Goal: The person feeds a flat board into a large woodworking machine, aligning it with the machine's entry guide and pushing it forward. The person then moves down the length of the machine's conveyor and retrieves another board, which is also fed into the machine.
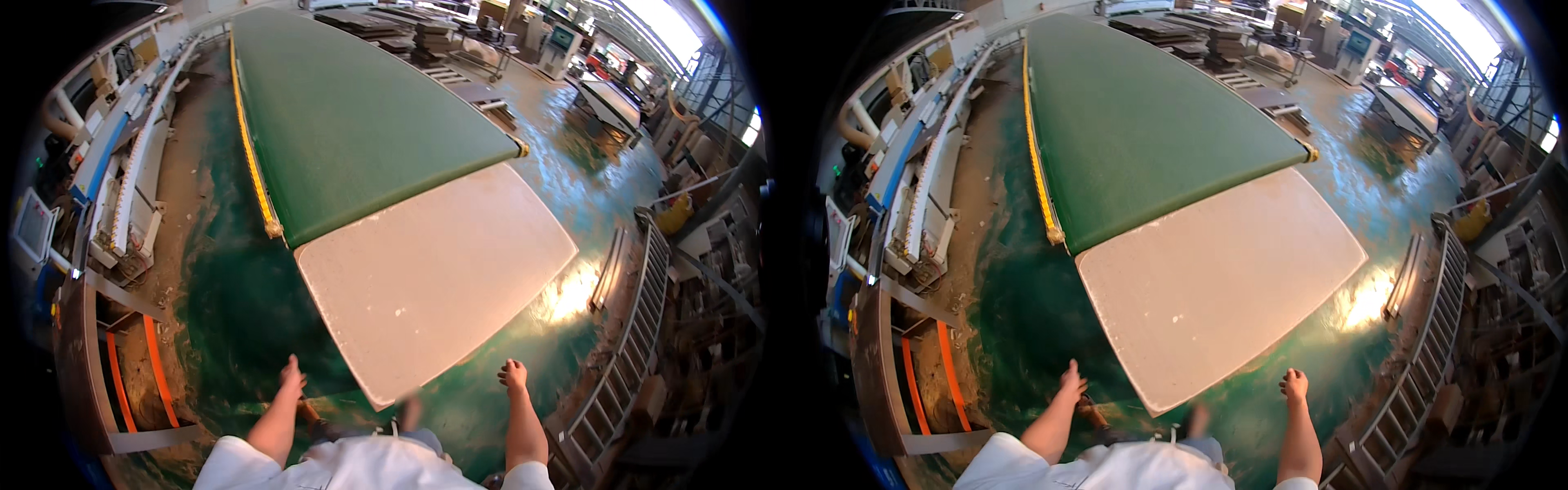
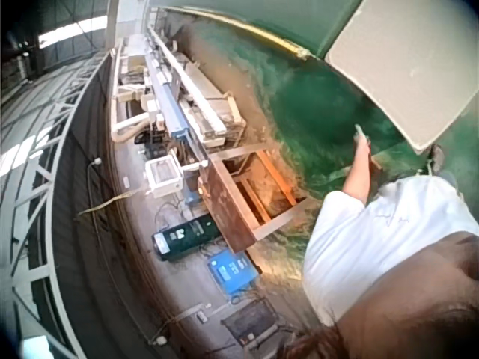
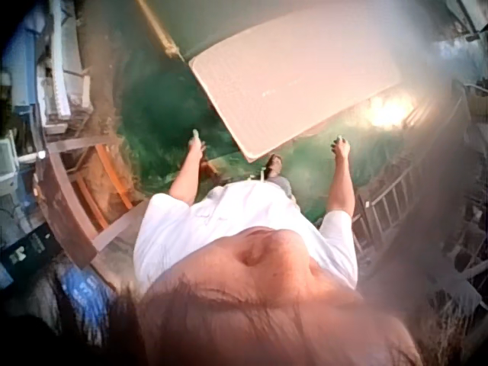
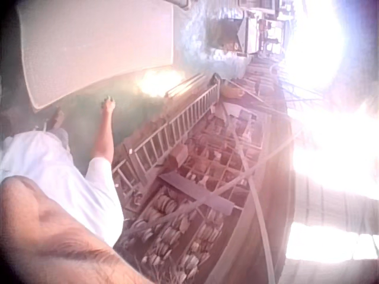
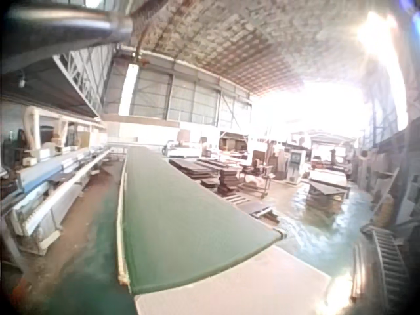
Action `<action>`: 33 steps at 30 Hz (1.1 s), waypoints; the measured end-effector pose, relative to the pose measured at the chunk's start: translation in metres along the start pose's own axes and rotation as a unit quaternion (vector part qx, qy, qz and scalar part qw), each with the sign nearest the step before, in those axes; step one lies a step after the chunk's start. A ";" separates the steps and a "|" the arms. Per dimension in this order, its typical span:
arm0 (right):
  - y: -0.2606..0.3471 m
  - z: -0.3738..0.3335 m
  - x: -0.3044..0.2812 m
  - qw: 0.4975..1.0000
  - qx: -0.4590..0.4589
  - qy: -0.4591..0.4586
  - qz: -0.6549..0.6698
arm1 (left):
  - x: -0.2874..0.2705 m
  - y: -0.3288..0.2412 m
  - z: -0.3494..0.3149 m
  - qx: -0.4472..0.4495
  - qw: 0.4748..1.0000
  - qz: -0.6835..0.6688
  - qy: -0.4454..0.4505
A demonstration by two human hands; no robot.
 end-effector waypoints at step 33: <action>0.197 0.126 0.033 0.934 0.176 -0.299 -0.087 | 0.175 -0.132 -0.145 0.122 0.896 0.186 -0.385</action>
Point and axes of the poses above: each hand's wrist, its own z-axis towards the middle knuckle, its own x-axis out of the palm, y = z × x, the point moved 9 cm from there along z, towards the middle knuckle, and after that the axes turned 7 degrees about -z, right-handed, at the moved point
